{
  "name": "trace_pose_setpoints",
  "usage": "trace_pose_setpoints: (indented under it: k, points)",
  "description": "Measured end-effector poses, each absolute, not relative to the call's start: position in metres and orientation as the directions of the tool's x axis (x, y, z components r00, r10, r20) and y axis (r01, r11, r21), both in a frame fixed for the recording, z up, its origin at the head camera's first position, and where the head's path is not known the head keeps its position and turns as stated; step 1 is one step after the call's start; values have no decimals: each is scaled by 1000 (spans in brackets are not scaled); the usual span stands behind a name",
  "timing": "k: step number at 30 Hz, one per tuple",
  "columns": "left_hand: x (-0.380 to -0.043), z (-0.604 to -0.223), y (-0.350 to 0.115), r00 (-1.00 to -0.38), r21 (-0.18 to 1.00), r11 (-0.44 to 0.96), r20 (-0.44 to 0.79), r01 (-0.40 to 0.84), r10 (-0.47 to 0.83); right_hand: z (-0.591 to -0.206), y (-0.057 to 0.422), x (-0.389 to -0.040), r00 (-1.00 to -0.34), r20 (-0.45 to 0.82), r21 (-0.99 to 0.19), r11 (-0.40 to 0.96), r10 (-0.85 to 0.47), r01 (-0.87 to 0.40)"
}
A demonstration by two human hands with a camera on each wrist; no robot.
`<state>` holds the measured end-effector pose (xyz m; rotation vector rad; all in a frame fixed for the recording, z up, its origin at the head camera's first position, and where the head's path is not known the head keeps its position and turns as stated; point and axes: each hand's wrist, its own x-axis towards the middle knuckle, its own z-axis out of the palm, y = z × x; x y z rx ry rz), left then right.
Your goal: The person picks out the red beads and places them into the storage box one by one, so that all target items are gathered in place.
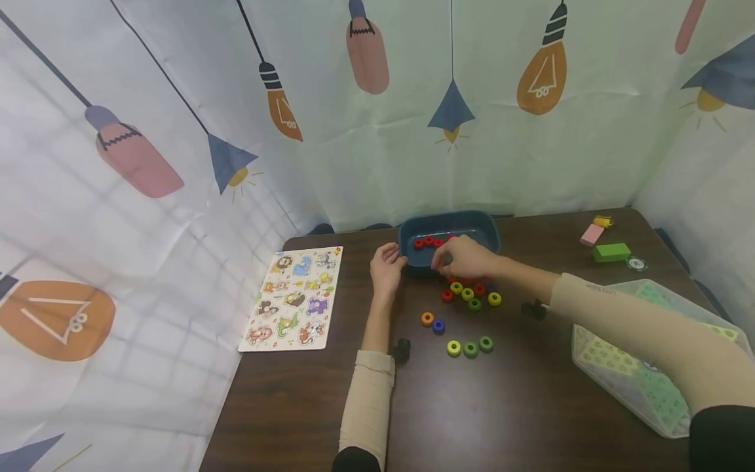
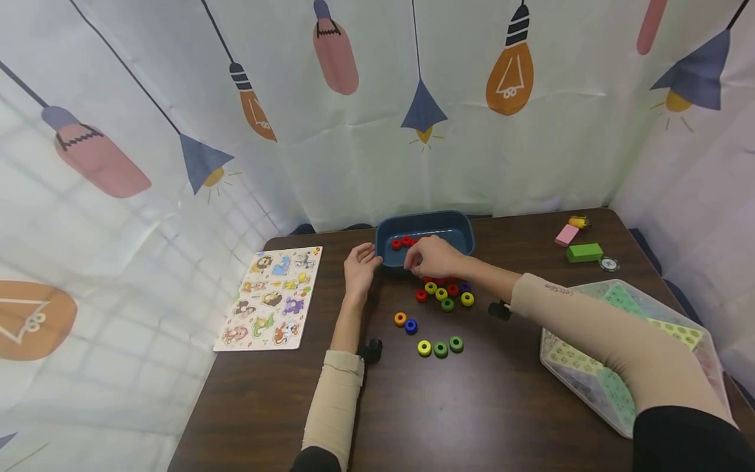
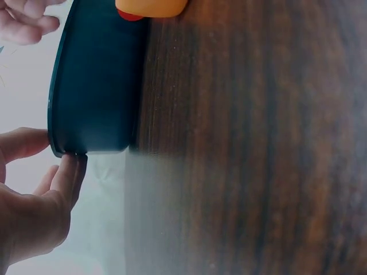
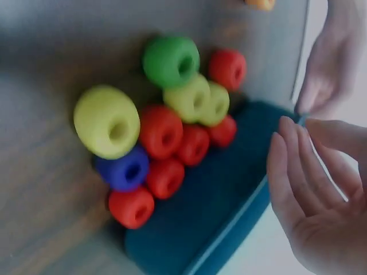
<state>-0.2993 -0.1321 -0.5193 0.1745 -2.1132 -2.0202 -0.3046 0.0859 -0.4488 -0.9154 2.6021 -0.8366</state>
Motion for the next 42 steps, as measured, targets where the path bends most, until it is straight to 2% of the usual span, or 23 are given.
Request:
trace_pose_setpoints:
  k: [5,11,18,23,27,35,42]
  points:
    - [-299,-519,-133,-969,997,54,75,64,-235,-467,80,-289,-719,-121,-550,649,-684,-525]
    - [-300,-520,-133,-969,997,46,67,57,-236,-480,75,-278,-726,-215,-614,669,-653,-419]
    - [-300,-518,-133,-966,996,52,80,69,-246,-479,69,-275,-729,-258,-651,672,-634,-353]
    - [-300,-518,-133,-967,996,57,73,61,-245,-484,69,-278,-705,-269,-702,635,-656,-323]
    - [-301,-519,-134,-967,997,52,69,58,-244,-476,74,-288,-685,-242,-777,560,-688,-288]
    - [-301,-516,-135,-966,996,68,67,52,-251,-432,83,-333,-712,-263,-831,528,-651,-175]
    - [-298,-521,-132,-968,997,69,57,41,-246,-439,102,-378,-748,-293,-826,551,-596,-116]
